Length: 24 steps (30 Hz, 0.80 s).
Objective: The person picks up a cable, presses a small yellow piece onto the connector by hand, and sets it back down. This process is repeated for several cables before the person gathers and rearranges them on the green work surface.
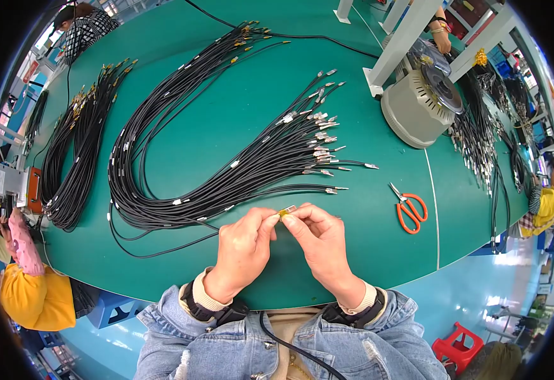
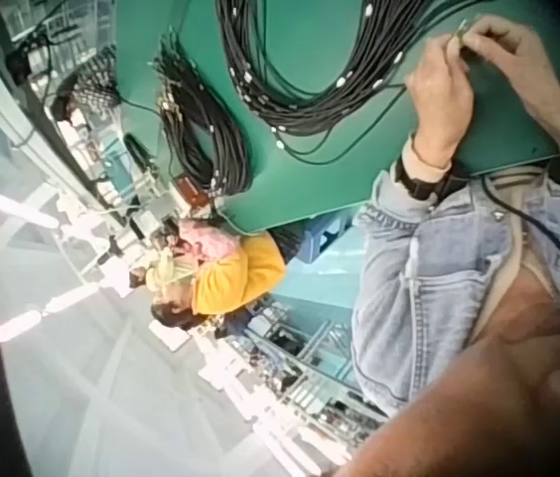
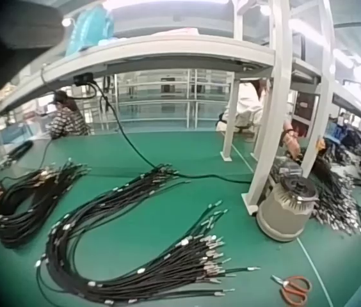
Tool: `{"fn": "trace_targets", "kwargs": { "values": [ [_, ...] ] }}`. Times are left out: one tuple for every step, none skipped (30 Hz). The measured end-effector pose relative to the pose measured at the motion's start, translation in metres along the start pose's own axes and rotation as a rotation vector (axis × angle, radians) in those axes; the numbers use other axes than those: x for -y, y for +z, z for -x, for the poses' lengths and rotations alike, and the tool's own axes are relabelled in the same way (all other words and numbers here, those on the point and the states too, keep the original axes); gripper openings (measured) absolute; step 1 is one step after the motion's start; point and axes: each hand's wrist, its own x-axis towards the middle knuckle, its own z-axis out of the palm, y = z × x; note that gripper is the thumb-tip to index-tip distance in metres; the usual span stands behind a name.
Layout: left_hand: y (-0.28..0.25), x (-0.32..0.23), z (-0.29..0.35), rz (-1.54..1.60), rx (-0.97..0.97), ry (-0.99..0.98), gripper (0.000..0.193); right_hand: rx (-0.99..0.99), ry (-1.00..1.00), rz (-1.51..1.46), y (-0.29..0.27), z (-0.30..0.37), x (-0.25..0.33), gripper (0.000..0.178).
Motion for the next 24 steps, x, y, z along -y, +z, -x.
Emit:
{"fn": "trace_targets", "kwargs": {
  "values": [
    [0.0, 0.0, 0.0, 0.0, 0.0, 0.0, 0.008, 0.001, -0.003, 0.016, -0.001, 0.0, 0.0, 0.008],
    [0.0, -0.001, 0.0, -0.001, 0.013, -0.007, 0.009, 0.002, -0.006, 0.032, -0.001, 0.0, 0.0, 0.007],
    [-0.001, -0.001, -0.001, -0.001, 0.025, -0.015, 0.01, 0.004, -0.01, 0.048, -0.002, 0.0, 0.0, 0.007],
    [-0.002, -0.001, -0.001, -0.002, 0.037, -0.022, 0.011, 0.005, -0.01, 0.049, -0.002, 0.0, -0.001, 0.007],
    [-0.004, -0.002, -0.002, -0.001, 0.037, -0.022, 0.011, 0.005, -0.052, 0.083, -0.003, 0.0, -0.002, 0.007],
    [-0.006, -0.003, -0.002, 0.013, 0.075, -0.047, 0.011, 0.005, -0.095, 0.117, -0.003, -0.001, -0.004, 0.007],
    [-0.009, -0.003, -0.003, 0.028, 0.112, -0.072, 0.01, 0.006, -0.137, 0.15, -0.004, -0.001, -0.005, 0.007],
    [-0.011, -0.002, -0.004, 0.042, 0.149, -0.098, 0.01, 0.007, -0.137, 0.151, -0.004, -0.001, -0.004, 0.007],
    [-0.012, -0.001, -0.004, 0.042, 0.148, -0.099, 0.01, 0.007, -0.146, 0.166, -0.004, 0.0, -0.004, 0.007],
    [-0.014, 0.0, -0.005, 0.071, 0.179, -0.109, 0.011, 0.007, -0.156, 0.182, -0.004, 0.0, -0.003, 0.007],
    [-0.015, 0.001, -0.005, 0.1, 0.209, -0.12, 0.013, 0.007, -0.166, 0.198, -0.004, 0.0, -0.003, 0.007],
    [-0.017, 0.002, -0.006, 0.13, 0.24, -0.131, 0.015, 0.009, -0.166, 0.198, -0.003, 0.0, -0.003, 0.007],
    [-0.02, 0.003, -0.007, 0.13, 0.238, -0.131, 0.015, 0.011, -0.182, 0.198, -0.004, -0.001, -0.004, 0.007],
    [-0.023, 0.004, -0.008, 0.206, 0.287, -0.17, 0.018, 0.013, -0.198, 0.198, -0.004, -0.001, -0.004, 0.007],
    [-0.026, 0.004, -0.009, 0.282, 0.338, -0.21, 0.02, 0.015, -0.213, 0.197, -0.003, -0.001, -0.005, 0.008],
    [-0.029, 0.005, -0.01, 0.358, 0.388, -0.25, 0.022, 0.017, -0.211, 0.197, -0.002, -0.002, -0.004, 0.008],
    [-0.032, 0.007, -0.01, 0.358, 0.387, -0.252, 0.022, 0.042, -0.206, 0.158, 0.001, -0.003, -0.003, 0.008],
    [-0.035, 0.008, -0.011, 0.44, 0.445, -0.294, 0.024, 0.067, -0.201, 0.118, 0.003, -0.005, -0.001, 0.009],
    [-0.038, 0.01, -0.011, 0.523, 0.504, -0.337, 0.027, 0.093, -0.196, 0.079, 0.004, -0.006, -0.001, 0.01],
    [-0.042, 0.01, -0.012, 0.606, 0.563, -0.378, 0.029, 0.093, -0.193, 0.079, 0.004, -0.007, -0.002, 0.01],
    [-0.045, 0.011, -0.013, 0.608, 0.562, -0.381, 0.029, 0.147, -0.23, 0.101, 0.003, -0.008, -0.005, 0.012],
    [-0.048, 0.011, -0.014, 0.677, 0.61, -0.433, 0.029, 0.202, -0.266, 0.123, 0.001, -0.009, -0.008, 0.014],
    [-0.051, 0.011, -0.016, 0.746, 0.659, -0.486, 0.03, 0.257, -0.303, 0.144, 0.0, -0.01, -0.009, 0.017],
    [-0.053, 0.011, -0.017, 0.815, 0.707, -0.538, 0.03, 0.256, -0.301, 0.145, -0.001, -0.01, -0.007, 0.017]
  ]
}}
